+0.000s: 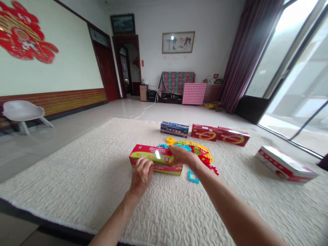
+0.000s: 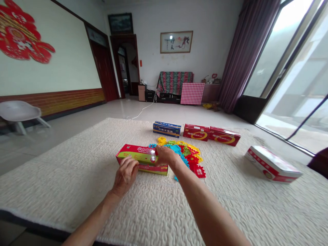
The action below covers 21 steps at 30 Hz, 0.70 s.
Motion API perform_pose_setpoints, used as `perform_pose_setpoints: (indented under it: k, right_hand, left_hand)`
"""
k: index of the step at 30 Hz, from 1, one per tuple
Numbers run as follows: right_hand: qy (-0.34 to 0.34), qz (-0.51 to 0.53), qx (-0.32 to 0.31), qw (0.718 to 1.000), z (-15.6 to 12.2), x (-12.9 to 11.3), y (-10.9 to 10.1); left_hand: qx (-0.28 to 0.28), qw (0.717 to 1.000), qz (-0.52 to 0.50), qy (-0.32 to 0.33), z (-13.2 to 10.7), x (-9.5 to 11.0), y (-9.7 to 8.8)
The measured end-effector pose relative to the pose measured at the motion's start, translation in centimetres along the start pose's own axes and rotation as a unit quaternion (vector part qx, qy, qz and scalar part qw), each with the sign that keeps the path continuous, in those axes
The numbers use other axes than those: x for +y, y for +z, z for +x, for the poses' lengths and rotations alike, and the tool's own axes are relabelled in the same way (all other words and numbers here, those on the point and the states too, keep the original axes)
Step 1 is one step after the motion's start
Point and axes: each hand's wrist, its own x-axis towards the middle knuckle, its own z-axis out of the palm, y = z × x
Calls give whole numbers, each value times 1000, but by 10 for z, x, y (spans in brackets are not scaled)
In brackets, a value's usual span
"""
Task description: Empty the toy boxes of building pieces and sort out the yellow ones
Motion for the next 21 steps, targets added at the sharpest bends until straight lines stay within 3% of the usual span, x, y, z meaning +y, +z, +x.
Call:
perform_pose_setpoints:
  k: [3,7,12,16,21]
  right_hand:
    - [-24,2,9,1000,-5,0,-1]
    - [-36,13,25,999,-12,0,-2]
    - [-2,57,62,996,-11,6,-12]
    - [73,116,136,981,-8,17,-15]
    - [210,214,253,920,-2,25,-8]
  left_hand:
    - [36,999,16,-4,-4,1,2]
    - [27,999,42,-6,-5,2,2]
    - [19,999,43,-12,-5,2,1]
    - [2,999,33,-12,-2,3,-4]
    - [-55,998,22,-38,24,-9,-11]
